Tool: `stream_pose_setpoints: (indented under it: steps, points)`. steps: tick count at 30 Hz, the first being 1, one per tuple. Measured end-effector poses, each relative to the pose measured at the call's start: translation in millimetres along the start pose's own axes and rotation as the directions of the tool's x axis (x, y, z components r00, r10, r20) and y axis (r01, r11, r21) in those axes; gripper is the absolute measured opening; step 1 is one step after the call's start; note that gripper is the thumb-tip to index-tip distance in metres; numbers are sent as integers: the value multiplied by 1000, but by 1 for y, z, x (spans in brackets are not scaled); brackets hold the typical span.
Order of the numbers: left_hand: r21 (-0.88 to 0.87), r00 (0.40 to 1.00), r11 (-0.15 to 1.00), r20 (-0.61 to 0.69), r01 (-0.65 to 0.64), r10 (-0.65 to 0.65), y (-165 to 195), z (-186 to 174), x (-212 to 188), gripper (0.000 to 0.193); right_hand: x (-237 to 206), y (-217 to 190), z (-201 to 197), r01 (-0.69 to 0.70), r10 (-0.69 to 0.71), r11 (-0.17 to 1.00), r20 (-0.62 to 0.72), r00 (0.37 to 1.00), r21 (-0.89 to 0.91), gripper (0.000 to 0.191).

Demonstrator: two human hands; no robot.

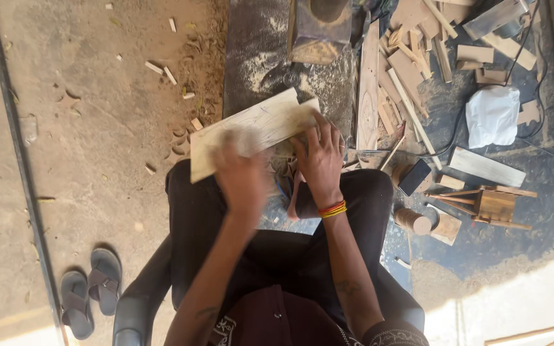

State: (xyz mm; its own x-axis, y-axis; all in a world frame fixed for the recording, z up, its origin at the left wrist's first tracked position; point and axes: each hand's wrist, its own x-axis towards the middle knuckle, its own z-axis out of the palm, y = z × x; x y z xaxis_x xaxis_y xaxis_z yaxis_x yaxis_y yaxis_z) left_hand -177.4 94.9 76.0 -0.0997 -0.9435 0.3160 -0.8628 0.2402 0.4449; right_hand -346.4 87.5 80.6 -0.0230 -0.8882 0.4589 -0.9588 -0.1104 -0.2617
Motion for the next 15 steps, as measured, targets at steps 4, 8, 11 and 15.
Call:
stream_pose_setpoints:
  steps: [4, 8, 11, 15]
  points:
    - [117, 991, 992, 130, -38, 22, 30, 36, 4, 59, -2, -1, 6, -43, 42, 997, 32, 999, 61, 30]
    - [116, 999, 993, 36, -7, 3, 17, 57, 15, 64, -5, 0, 10, -56, 52, 989, 28, 998, 135, 24]
    - [146, 999, 989, 34, 26, -31, 11, 67, 20, 62, -1, -2, 16, -50, 47, 985, 21, 999, 165, 30]
    - [133, 997, 990, 48, 50, -57, 6, 79, 31, 61, 5, -1, 21, 16, -15, 990, -7, 1000, 140, 40]
